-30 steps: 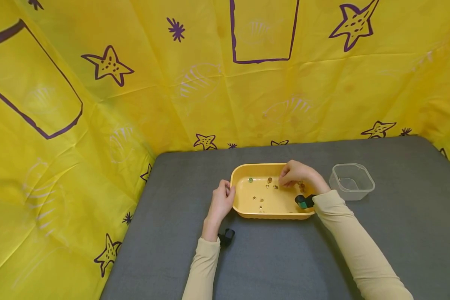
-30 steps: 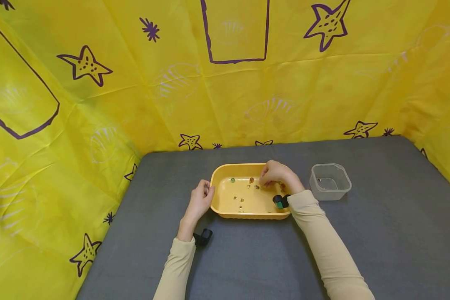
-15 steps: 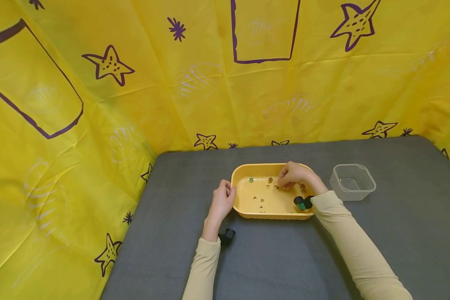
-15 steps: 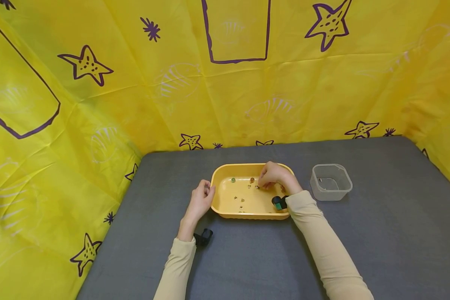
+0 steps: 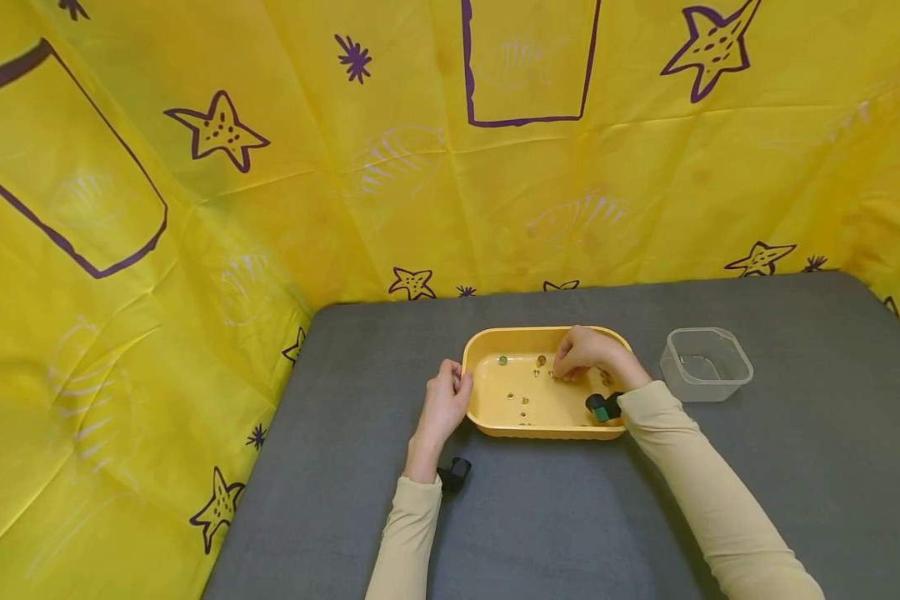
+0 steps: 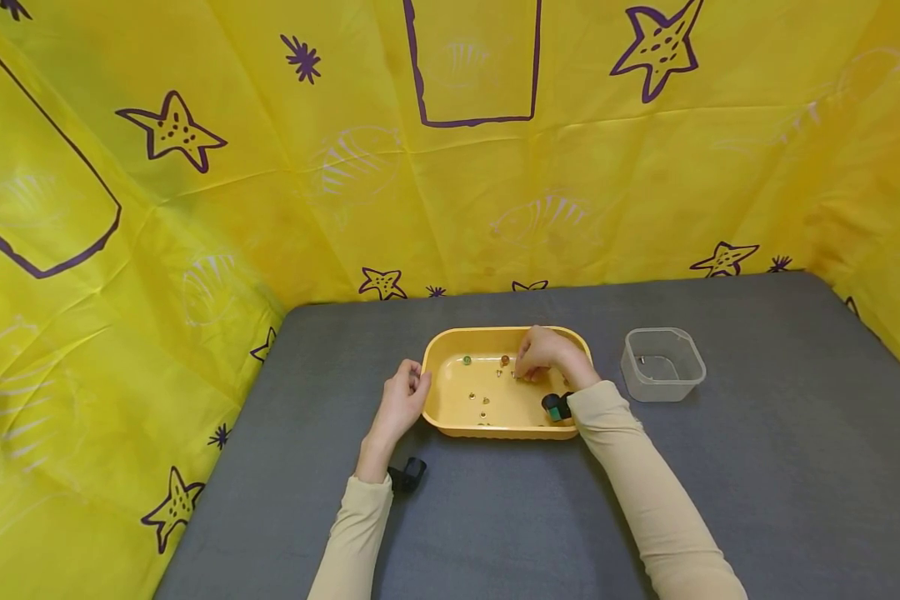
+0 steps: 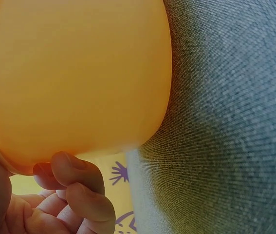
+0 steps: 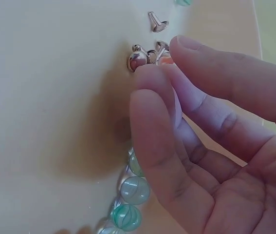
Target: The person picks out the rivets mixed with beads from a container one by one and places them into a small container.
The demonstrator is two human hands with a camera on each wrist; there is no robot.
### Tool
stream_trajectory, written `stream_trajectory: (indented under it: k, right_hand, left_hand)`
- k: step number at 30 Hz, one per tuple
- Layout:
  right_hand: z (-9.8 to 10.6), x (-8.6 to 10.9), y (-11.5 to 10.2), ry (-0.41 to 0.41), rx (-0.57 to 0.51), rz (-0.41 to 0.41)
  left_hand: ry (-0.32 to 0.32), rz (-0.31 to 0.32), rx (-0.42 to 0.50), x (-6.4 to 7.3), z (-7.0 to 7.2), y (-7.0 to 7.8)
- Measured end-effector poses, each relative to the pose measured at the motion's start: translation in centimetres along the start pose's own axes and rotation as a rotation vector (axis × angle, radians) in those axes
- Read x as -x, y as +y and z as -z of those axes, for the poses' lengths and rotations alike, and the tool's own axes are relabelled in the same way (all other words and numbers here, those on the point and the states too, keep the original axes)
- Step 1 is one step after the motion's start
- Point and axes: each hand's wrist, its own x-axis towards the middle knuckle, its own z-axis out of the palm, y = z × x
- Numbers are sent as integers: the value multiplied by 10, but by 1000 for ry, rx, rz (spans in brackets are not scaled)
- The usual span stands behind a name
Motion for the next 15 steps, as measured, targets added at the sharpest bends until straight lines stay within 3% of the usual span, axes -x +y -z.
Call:
stream_trajectory:
  k: [15]
  right_hand:
    - [-4, -3, -4, 44, 71, -60]
  left_hand:
    - [-8, 14, 7, 0, 0, 1]
